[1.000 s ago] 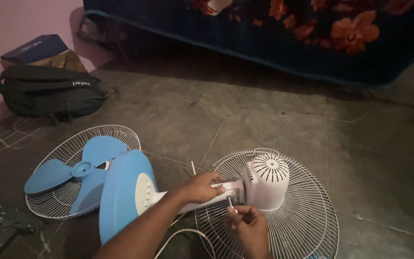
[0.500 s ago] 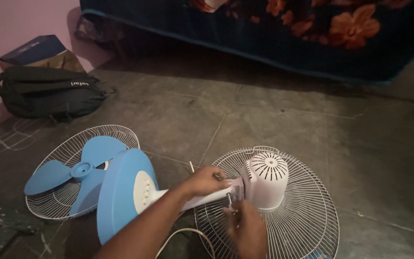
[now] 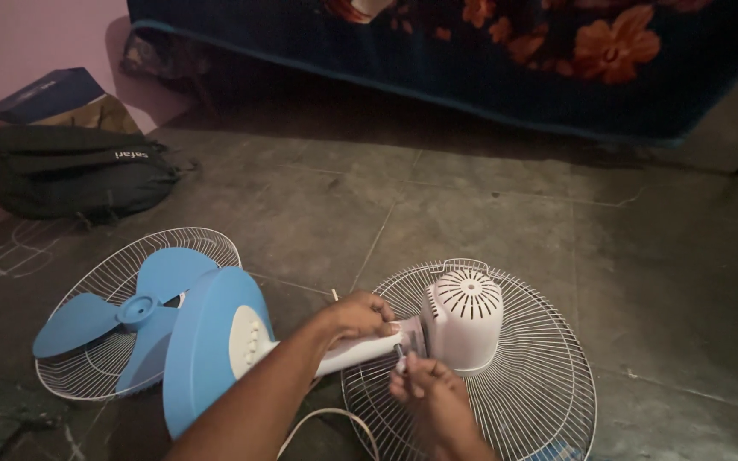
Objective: The person reassembles a disassembled electric fan by attaching the motor housing to the fan head, securing it with a plastic fastener, and tightening the assembly with a screwdriver. The fan blades and front grill remain detached on the floor.
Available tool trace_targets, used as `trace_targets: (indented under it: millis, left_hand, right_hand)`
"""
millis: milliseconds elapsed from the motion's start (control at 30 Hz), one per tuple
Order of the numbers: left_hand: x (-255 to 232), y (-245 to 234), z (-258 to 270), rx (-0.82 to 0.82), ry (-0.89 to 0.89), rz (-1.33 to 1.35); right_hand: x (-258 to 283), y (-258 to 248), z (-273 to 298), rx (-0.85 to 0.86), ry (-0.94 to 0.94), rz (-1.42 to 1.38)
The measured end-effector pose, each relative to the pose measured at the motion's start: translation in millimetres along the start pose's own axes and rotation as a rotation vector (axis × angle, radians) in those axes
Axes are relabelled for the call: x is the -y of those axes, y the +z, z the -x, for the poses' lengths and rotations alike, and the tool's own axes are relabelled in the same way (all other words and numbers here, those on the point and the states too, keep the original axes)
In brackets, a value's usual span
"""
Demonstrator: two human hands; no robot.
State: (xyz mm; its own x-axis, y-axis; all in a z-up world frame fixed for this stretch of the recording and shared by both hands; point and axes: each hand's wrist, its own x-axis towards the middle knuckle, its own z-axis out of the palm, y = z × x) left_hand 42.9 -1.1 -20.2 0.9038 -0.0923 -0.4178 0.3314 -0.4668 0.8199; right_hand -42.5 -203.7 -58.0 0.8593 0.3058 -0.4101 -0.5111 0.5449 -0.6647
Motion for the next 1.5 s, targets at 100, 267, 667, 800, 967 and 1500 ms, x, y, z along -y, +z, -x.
trace_targets:
  millis: [100,267,667,800,967,1500]
  left_hand:
    - [-3.4,0.6,3.8,-0.021,-0.029,0.001]
    - [-10.4,2.5,16.1,-0.027,-0.012,-0.022]
    - [-26.2,11.8,45.4,-0.131,-0.040,-0.028]
    - [-21.0,9.7,38.3,-0.118,-0.016,0.003]
    - [2.0,9.4,14.1,-0.097,0.079,0.003]
    - [-8.6,25.0,40.5,-0.317,0.160,-0.189]
  right_hand:
    - [6.1,-2.0,1.9,0.032,0.029,-0.009]
    - [5.6,4.7,13.4,0.042,-0.379,0.644]
    - [0.5,20.3,38.1,-0.076,-0.898,1.246]
    - [-3.3,19.7,31.1,-0.047,-0.730,1.061]
    - [8.8,17.1,19.8,-0.013,0.067,0.012]
    - [-13.5,3.2,5.6,-0.026,0.023,0.349]
